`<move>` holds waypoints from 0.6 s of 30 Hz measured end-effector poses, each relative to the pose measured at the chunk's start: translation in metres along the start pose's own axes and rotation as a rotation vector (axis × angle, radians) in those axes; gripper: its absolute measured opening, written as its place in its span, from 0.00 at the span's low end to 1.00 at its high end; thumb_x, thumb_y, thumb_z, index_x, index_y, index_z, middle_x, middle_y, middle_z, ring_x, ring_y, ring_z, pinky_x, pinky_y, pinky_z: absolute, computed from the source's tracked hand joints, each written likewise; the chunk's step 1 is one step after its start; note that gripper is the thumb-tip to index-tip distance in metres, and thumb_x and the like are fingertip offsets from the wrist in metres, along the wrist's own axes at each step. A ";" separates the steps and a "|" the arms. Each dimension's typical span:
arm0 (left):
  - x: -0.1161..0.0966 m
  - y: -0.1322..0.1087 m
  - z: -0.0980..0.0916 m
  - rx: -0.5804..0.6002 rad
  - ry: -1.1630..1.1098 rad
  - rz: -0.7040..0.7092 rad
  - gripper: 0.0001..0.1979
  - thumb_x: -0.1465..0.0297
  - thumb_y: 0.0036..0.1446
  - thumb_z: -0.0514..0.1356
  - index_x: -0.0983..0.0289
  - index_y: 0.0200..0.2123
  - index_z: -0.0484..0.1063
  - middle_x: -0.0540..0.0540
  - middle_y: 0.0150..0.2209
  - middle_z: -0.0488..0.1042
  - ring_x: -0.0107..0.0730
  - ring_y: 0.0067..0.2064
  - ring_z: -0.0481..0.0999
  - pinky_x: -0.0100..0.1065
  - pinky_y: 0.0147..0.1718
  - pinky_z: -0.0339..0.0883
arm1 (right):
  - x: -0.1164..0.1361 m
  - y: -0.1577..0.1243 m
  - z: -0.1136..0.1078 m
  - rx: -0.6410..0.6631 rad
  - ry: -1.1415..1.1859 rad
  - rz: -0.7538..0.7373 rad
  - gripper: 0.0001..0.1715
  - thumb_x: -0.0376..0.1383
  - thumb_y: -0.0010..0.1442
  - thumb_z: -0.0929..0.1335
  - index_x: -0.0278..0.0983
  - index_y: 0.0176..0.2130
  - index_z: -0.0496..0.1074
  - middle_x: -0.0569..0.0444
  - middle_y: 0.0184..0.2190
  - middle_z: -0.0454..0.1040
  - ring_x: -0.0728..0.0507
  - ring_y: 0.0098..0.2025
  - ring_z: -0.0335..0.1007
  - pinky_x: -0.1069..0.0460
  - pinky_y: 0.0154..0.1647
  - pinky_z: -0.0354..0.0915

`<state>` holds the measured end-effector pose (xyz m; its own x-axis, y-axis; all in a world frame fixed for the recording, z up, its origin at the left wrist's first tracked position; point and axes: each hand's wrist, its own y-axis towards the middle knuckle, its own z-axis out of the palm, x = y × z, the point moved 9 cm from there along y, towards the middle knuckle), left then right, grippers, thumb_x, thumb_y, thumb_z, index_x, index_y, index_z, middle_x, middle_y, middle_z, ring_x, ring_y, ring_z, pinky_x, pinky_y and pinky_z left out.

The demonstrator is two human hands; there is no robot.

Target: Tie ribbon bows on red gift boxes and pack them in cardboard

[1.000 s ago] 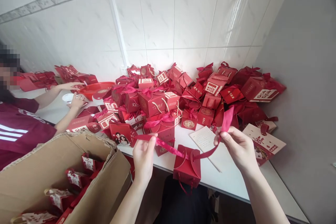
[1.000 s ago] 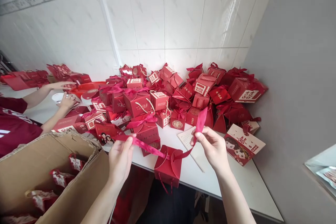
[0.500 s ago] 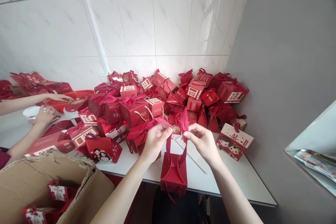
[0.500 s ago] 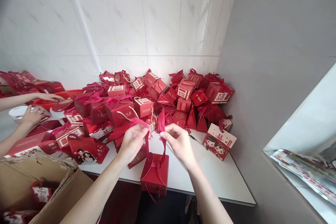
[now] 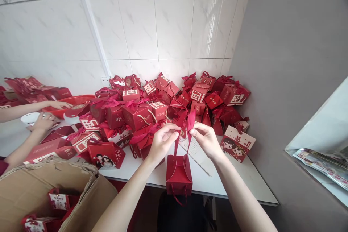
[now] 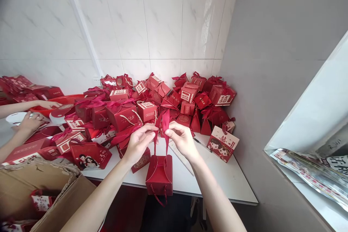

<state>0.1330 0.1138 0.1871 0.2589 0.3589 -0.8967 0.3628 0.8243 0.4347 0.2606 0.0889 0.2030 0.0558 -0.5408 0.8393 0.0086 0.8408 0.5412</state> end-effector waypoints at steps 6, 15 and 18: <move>-0.013 -0.002 0.009 0.033 -0.017 0.024 0.09 0.66 0.53 0.58 0.65 0.34 0.70 0.51 0.29 0.68 0.27 0.27 0.72 0.31 0.29 0.69 | -0.003 0.009 0.009 0.097 0.108 0.072 0.15 0.43 0.45 0.73 0.37 0.28 0.68 0.57 0.25 0.71 0.48 0.27 0.67 0.51 0.31 0.64; -0.013 0.003 0.021 0.080 0.039 -0.019 0.08 0.65 0.52 0.59 0.65 0.30 0.68 0.49 0.24 0.68 0.25 0.24 0.70 0.29 0.27 0.67 | -0.009 0.002 0.016 0.117 0.106 0.163 0.21 0.44 0.46 0.73 0.38 0.36 0.64 0.60 0.22 0.70 0.48 0.24 0.68 0.51 0.30 0.64; -0.008 0.005 0.024 0.094 -0.025 -0.028 0.08 0.65 0.52 0.59 0.64 0.28 0.66 0.47 0.24 0.68 0.24 0.23 0.70 0.28 0.26 0.67 | -0.002 0.002 0.015 0.128 0.037 0.134 0.14 0.45 0.51 0.69 0.37 0.31 0.67 0.58 0.24 0.70 0.48 0.27 0.67 0.51 0.34 0.64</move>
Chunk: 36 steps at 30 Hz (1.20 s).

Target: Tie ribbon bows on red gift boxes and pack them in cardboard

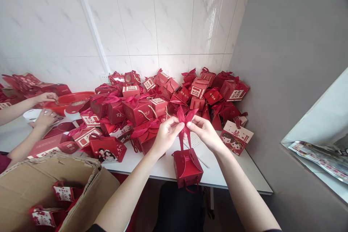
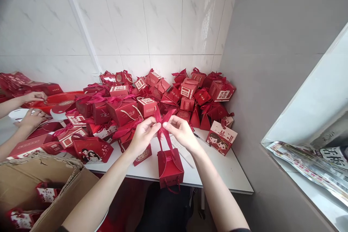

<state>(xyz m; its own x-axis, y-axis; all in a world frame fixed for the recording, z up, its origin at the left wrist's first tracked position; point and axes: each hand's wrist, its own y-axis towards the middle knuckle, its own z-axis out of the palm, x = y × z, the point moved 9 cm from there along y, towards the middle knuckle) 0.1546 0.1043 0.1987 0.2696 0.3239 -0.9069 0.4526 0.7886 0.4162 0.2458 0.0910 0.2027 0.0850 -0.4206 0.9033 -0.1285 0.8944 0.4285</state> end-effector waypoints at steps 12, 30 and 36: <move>0.018 0.007 -0.009 -0.082 -0.144 -0.067 0.10 0.63 0.52 0.59 0.63 0.30 0.64 0.48 0.26 0.69 0.25 0.29 0.72 0.27 0.30 0.68 | 0.021 -0.042 -0.003 -0.043 -0.548 -0.378 0.08 0.40 0.57 0.67 0.42 0.35 0.76 0.49 0.46 0.63 0.40 0.50 0.60 0.44 0.50 0.60; -0.025 -0.015 0.014 0.037 0.666 0.427 0.06 0.69 0.57 0.54 0.64 0.29 0.65 0.50 0.27 0.68 0.24 0.28 0.67 0.26 0.29 0.63 | -0.008 -0.039 -0.008 -0.259 -0.775 -0.106 0.09 0.35 0.57 0.61 0.38 0.40 0.62 0.63 0.16 0.62 0.50 0.17 0.59 0.56 0.22 0.57; -0.030 -0.030 0.010 -0.069 0.646 0.648 0.02 0.74 0.56 0.55 0.64 0.31 0.67 0.54 0.32 0.72 0.28 0.37 0.72 0.29 0.35 0.66 | -0.003 -0.045 -0.010 -0.346 -0.700 -0.176 0.13 0.33 0.56 0.60 0.37 0.41 0.69 0.52 0.31 0.75 0.46 0.32 0.72 0.54 0.32 0.65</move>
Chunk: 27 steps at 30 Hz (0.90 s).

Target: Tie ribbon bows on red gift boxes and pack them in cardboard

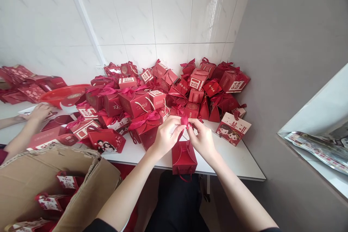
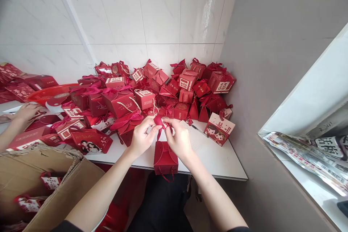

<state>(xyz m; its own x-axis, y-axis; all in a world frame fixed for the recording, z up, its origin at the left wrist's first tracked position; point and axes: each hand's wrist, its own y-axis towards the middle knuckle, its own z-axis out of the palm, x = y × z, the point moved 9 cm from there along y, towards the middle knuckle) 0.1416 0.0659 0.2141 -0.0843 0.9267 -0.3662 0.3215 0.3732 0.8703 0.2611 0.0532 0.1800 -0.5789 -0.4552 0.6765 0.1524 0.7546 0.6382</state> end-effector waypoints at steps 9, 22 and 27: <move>0.037 -0.044 -0.016 -0.413 -0.188 -0.425 0.05 0.69 0.54 0.57 0.64 0.28 0.67 0.52 0.28 0.75 0.31 0.34 0.76 0.32 0.36 0.70 | -0.013 -0.008 -0.023 -0.282 0.267 0.259 0.16 0.42 0.53 0.67 0.36 0.39 0.76 0.52 0.37 0.77 0.42 0.42 0.73 0.49 0.45 0.68; 0.088 -0.210 -0.064 -0.304 0.177 -1.100 0.11 0.61 0.49 0.57 0.62 0.24 0.63 0.50 0.17 0.73 0.34 0.22 0.76 0.32 0.26 0.70 | -0.120 -0.097 -0.086 -0.399 -0.295 0.598 0.21 0.44 0.50 0.66 0.33 0.38 0.77 0.51 0.26 0.78 0.38 0.36 0.74 0.50 0.40 0.66; 0.102 -0.213 -0.067 0.101 0.390 -1.189 0.13 0.59 0.51 0.53 0.62 0.24 0.64 0.52 0.19 0.73 0.37 0.23 0.76 0.32 0.26 0.67 | -0.133 -0.116 -0.082 -0.169 -0.438 0.712 0.27 0.47 0.51 0.63 0.33 0.44 0.74 0.49 0.24 0.77 0.41 0.25 0.71 0.49 0.29 0.64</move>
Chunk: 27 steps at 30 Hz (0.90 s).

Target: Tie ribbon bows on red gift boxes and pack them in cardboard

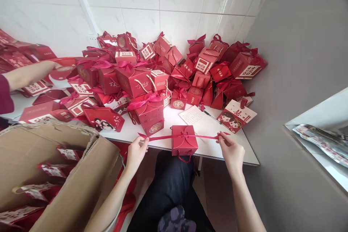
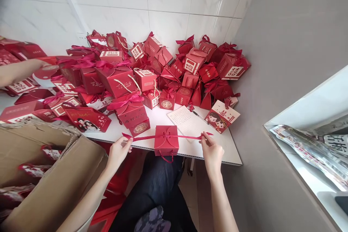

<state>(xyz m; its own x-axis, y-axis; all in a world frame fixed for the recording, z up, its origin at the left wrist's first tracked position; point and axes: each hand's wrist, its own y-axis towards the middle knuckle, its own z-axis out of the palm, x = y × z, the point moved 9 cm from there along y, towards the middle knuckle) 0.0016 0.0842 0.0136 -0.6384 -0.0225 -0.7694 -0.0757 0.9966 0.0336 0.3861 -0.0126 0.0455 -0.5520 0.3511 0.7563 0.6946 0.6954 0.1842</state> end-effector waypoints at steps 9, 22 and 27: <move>-0.114 -0.015 0.018 0.361 0.085 0.507 0.13 0.59 0.56 0.51 0.61 0.36 0.68 0.56 0.40 0.73 0.37 0.43 0.72 0.34 0.42 0.64 | 0.085 -0.007 0.026 0.325 0.097 -0.484 0.20 0.47 0.59 0.60 0.37 0.36 0.73 0.46 0.38 0.70 0.42 0.39 0.67 0.48 0.38 0.64; -0.097 0.003 0.077 0.858 -0.242 0.260 0.17 0.57 0.53 0.54 0.65 0.25 0.65 0.46 0.21 0.60 0.22 0.22 0.59 0.25 0.20 0.52 | 0.069 -0.011 0.091 0.995 0.266 -0.135 0.26 0.56 0.51 0.63 0.35 0.27 0.64 0.60 0.17 0.63 0.54 0.15 0.52 0.58 0.14 0.49; -0.106 0.006 0.072 0.865 -0.173 0.385 0.15 0.59 0.53 0.54 0.65 0.25 0.69 0.49 0.25 0.68 0.26 0.26 0.65 0.26 0.26 0.58 | 0.070 -0.013 0.091 1.114 0.305 -0.159 0.26 0.55 0.50 0.66 0.34 0.23 0.63 0.61 0.17 0.60 0.54 0.19 0.53 0.58 0.18 0.50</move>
<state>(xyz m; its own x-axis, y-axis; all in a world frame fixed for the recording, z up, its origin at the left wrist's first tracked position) 0.1241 0.0978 0.0494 -0.3743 0.2619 -0.8895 0.7508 0.6486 -0.1250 0.2960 0.0600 0.0390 -0.3574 0.1505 0.9217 -0.2458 0.9370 -0.2483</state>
